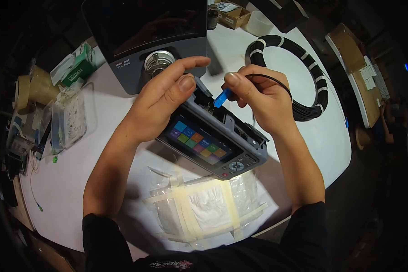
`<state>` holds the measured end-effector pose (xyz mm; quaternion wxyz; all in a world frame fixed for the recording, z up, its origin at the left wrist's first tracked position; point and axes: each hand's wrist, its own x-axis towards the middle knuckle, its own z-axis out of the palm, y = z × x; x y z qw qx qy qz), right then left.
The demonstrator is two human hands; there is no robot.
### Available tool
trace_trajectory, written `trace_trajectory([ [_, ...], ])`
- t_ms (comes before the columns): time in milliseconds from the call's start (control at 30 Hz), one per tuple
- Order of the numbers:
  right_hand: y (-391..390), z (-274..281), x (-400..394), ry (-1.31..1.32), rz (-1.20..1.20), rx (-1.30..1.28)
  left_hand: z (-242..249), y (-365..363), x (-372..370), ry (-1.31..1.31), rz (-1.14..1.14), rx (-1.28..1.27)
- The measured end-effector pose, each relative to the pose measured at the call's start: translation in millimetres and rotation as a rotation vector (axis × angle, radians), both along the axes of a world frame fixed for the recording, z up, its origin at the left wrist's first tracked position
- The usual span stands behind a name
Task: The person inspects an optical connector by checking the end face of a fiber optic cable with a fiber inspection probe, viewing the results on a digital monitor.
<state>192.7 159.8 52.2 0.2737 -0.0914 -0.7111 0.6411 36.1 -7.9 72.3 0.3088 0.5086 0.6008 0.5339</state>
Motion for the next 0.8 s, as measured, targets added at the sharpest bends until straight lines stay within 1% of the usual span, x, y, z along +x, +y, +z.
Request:
trace_trajectory([
  [100,0.2,3.1,1.1,0.019,-0.024,0.042,3.5,7.1,0.2,0.043,-0.005,-0.021],
  [200,-1.2,-1.8,3.0,-0.02,-0.05,0.067,3.8,6.2,2.3,0.097,0.01,-0.049],
  [267,-0.4,-3.9,0.2,0.038,-0.035,0.121,3.5,5.0,0.0,0.103,0.017,-0.062],
  [333,-2.3,-1.7,0.2,0.055,-0.027,0.106,2.0,2.8,-1.7,0.05,-0.042,-0.016],
  [400,-5.4,-2.8,1.8,0.081,-0.022,0.09,4.2,0.6,2.4,0.062,-0.048,0.008],
  [467,-3.8,-2.8,2.4,0.167,-0.013,0.122,5.4,1.1,3.9,0.068,-0.054,0.04],
  [533,-5.1,1.4,5.1,0.218,0.006,0.122,5.8,0.5,3.8,-0.058,-0.138,0.043],
  [567,-5.3,2.7,5.9,0.263,0.027,0.119,6.3,0.6,5.0,-0.055,-0.137,0.039],
  [600,-3.9,2.3,5.6,0.29,0.013,0.198,6.9,1.0,7.0,-0.061,-0.127,0.043],
  [633,-3.2,2.3,5.4,0.294,0.013,0.194,7.2,1.1,8.0,-0.068,-0.117,0.047],
  [733,-0.7,1.1,4.2,0.361,-0.015,0.375,6.8,0.4,6.8,-0.053,-0.11,0.038],
  [800,0.2,0.3,4.9,0.357,-0.022,0.379,7.0,0.1,6.7,-0.039,-0.105,0.036],
])
